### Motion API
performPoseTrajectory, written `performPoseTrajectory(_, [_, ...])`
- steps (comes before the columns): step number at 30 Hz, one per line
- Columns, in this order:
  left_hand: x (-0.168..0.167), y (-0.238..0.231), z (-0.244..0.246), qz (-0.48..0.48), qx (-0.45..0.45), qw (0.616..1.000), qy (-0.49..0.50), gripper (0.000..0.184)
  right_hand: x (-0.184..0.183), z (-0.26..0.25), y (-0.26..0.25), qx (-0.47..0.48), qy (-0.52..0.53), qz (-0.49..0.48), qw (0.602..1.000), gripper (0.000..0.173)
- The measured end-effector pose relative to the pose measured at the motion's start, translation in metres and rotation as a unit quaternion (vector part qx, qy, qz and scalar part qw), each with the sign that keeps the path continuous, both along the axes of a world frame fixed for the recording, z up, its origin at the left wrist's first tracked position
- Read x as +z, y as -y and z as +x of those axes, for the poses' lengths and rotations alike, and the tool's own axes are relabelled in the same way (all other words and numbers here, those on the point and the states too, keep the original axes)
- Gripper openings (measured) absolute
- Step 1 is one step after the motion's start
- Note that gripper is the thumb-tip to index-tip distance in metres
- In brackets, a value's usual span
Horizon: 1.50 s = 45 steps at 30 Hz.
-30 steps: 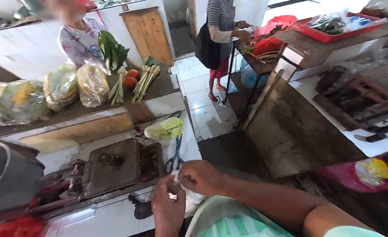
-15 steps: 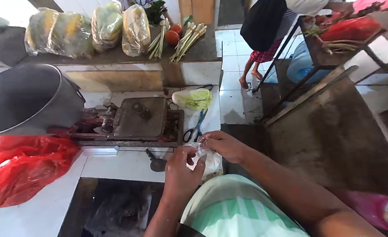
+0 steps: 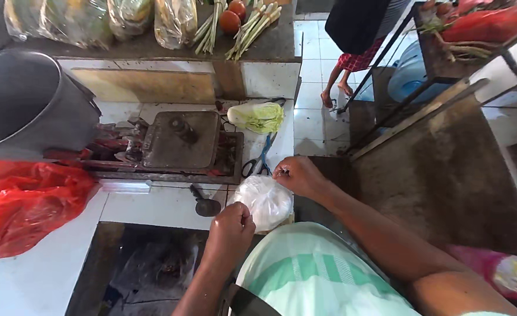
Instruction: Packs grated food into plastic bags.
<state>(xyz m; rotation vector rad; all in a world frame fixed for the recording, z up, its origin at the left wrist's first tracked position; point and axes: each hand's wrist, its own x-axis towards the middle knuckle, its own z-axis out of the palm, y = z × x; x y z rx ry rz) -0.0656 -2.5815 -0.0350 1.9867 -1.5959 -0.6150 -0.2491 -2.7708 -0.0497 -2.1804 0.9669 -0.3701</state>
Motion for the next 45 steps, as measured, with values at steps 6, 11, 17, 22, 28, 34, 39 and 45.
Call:
performPoseTrajectory(6, [0.007, -0.006, -0.001, 0.103, -0.016, 0.983, 0.153, 0.026, 0.008, -0.009, -0.01, 0.032, 0.05, -0.009, 0.998, 0.016])
performPoseTrajectory(11, [0.013, 0.008, 0.014, -0.132, -0.065, 0.979, -0.139, 0.025, 0.048, -0.014, -0.019, 0.076, 0.161, -0.017, 0.984, 0.021])
performPoseTrajectory(17, [-0.011, 0.03, -0.012, -0.242, 0.016, 0.847, -0.473, 0.027, 0.048, -0.014, -0.024, 0.065, 0.223, 0.009, 0.973, 0.02])
performPoseTrajectory(22, [-0.01, 0.033, -0.023, -0.228, 0.058, 0.892, -0.386, 0.015, 0.046, -0.007, -0.032, 0.024, 0.242, 0.077, 0.967, 0.02])
performPoseTrajectory(28, [-0.017, 0.038, -0.036, -0.281, 0.047, 0.933, -0.222, 0.016, 0.054, 0.017, -0.057, 0.056, 0.213, 0.004, 0.975, 0.019])
performPoseTrajectory(34, [-0.017, 0.04, -0.023, -0.262, -0.04, 0.946, -0.185, 0.012, 0.042, 0.006, -0.029, 0.093, 0.118, -0.01, 0.989, 0.028])
performPoseTrajectory(39, [-0.019, 0.041, -0.025, -0.262, 0.005, 0.942, -0.211, 0.013, 0.022, -0.003, -0.028, 0.125, 0.156, 0.093, 0.975, 0.02])
performPoseTrajectory(45, [-0.013, 0.041, -0.035, -0.211, 0.124, 0.92, -0.306, 0.011, 0.007, -0.003, -0.048, 0.078, 0.209, 0.041, 0.974, 0.02])
